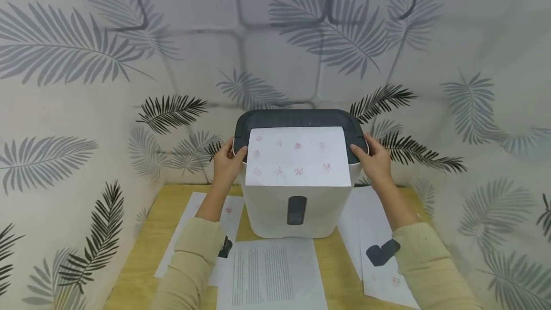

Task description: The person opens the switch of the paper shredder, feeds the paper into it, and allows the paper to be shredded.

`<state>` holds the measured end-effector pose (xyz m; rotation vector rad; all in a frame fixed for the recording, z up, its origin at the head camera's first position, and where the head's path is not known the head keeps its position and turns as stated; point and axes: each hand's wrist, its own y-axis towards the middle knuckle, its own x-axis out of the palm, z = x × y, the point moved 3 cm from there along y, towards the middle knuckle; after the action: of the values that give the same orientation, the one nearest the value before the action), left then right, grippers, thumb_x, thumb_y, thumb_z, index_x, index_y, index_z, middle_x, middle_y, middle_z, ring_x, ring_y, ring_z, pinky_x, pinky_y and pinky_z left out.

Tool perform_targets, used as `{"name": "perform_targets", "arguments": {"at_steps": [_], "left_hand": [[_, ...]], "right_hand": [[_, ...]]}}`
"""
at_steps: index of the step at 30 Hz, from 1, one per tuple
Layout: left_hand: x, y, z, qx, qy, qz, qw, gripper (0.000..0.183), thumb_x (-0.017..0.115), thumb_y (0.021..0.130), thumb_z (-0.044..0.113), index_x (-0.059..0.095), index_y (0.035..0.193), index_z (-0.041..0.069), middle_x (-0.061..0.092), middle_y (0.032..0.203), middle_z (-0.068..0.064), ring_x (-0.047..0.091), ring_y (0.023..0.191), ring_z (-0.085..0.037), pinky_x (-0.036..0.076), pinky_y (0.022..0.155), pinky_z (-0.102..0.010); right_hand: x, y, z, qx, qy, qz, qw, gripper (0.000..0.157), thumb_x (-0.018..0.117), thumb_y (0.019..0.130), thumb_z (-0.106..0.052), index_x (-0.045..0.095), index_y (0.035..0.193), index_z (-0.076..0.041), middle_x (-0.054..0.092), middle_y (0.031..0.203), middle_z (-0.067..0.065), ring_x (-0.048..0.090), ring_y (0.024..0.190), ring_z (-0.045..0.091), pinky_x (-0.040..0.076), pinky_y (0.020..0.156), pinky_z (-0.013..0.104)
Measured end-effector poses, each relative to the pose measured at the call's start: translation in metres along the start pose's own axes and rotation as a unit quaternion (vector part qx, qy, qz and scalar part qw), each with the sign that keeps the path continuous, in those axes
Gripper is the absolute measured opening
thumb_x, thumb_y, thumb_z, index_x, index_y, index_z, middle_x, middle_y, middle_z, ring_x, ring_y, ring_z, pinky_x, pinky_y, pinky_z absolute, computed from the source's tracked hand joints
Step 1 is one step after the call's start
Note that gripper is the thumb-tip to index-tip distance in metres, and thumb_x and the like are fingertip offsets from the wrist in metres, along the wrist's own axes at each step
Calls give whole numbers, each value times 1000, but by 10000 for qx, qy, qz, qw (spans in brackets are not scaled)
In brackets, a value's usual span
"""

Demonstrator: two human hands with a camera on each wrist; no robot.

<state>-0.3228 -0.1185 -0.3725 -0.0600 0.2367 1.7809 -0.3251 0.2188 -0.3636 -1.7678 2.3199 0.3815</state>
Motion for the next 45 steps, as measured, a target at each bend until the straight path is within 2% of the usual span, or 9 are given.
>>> {"name": "perform_targets", "arguments": {"at_steps": [6,11,17,26,33,37,45], "left_hand": [[0,1,0,-60,-223,-63,9997,56,54,92,15,32,142,0,38,145,-19,39,133,-29,38,106,-37],[1,2,-4,-12,-292,9,9996,54,52,93,11,32,141,-3,38,144,-20,40,133,-29,39,106,-38],[0,4,-1,-1,-133,-42,9999,55,53,93,16,33,142,1,40,143,-19,41,132,-29,36,108,-36],[0,5,-1,95,-225,-117,9996,56,52,93,17,32,142,0,41,143,-19,42,131,-27,37,108,-37],[0,4,1,-17,-207,-89,9997,57,52,93,18,31,143,1,39,145,-17,40,133,-26,35,109,-37],[2,3,1,-8,-206,-108,9997,56,53,93,18,33,142,2,42,143,-18,44,130,-27,38,107,-38],[-2,-1,-3,-56,53,-102,9999,56,54,92,21,35,142,4,42,143,-16,43,130,-27,36,108,-39]], "right_hand": [[0,2,0,153,118,-6,9998,61,56,91,-18,29,145,-8,25,153,9,28,140,23,29,112,33],[1,0,-2,185,99,7,9998,60,56,91,-17,30,145,-8,25,153,10,28,140,24,29,112,34],[1,0,-5,44,178,48,9998,59,56,91,-16,32,144,-7,31,150,10,35,136,24,35,108,34],[2,3,-3,16,252,79,9996,58,55,91,-17,32,144,-8,31,150,10,34,137,23,34,109,33],[1,4,-2,13,277,96,9996,58,55,91,-17,32,144,-8,30,151,8,34,137,22,33,109,33],[-2,3,-1,9,259,98,9996,58,55,91,-17,32,144,-8,31,150,9,35,136,22,34,109,33],[-1,0,2,20,266,-30,9996,59,56,91,-16,32,144,-5,30,150,12,33,137,24,32,110,34]]}}
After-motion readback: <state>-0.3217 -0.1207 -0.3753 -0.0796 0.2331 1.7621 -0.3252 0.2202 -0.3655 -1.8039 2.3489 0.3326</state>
